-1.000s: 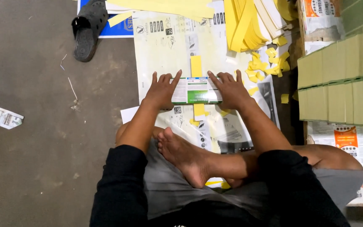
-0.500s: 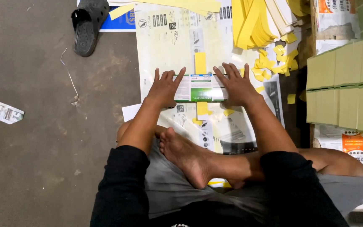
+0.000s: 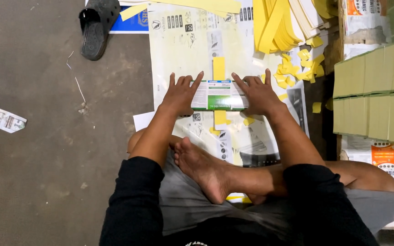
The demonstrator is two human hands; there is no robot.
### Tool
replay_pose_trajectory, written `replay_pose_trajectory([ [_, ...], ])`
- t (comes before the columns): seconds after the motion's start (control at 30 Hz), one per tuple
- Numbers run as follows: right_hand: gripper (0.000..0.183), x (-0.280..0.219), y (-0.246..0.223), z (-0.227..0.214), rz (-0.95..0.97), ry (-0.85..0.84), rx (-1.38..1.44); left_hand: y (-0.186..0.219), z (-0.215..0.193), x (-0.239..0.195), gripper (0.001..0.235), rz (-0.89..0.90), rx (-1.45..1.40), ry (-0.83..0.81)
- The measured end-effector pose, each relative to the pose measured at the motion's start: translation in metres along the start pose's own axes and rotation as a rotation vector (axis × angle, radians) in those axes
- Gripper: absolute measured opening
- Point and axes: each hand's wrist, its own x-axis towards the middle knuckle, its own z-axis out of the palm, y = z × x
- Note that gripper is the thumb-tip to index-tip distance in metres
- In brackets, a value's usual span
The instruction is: The person applies yellow adhesive labels to stacks of printed boxes in a production environment.
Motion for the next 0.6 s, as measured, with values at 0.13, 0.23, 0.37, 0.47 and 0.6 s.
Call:
replay_pose_trajectory([
  [0.13,0.151,-0.004,0.003,-0.003,-0.003,-0.018,-0.010,0.004,-0.010,-0.010,0.146,0.008,0.025,0.015],
  [0.23,0.158,-0.011,0.006,-0.016,0.015,0.057,0.100,0.009,-0.020,-0.018,0.154,-0.032,-0.049,0.028],
  [0.37,0.117,-0.020,0.023,-0.004,0.557,0.082,0.815,-0.001,0.022,0.001,0.140,-0.322,-0.845,0.095],
  [0.47,0.092,0.000,0.047,0.072,0.584,0.177,1.067,0.007,0.035,0.011,0.119,-0.553,-1.037,0.110],
  [0.6,0.090,-0.002,0.014,0.067,0.559,0.277,1.112,0.020,0.024,0.006,0.109,-0.662,-1.124,0.162],
])
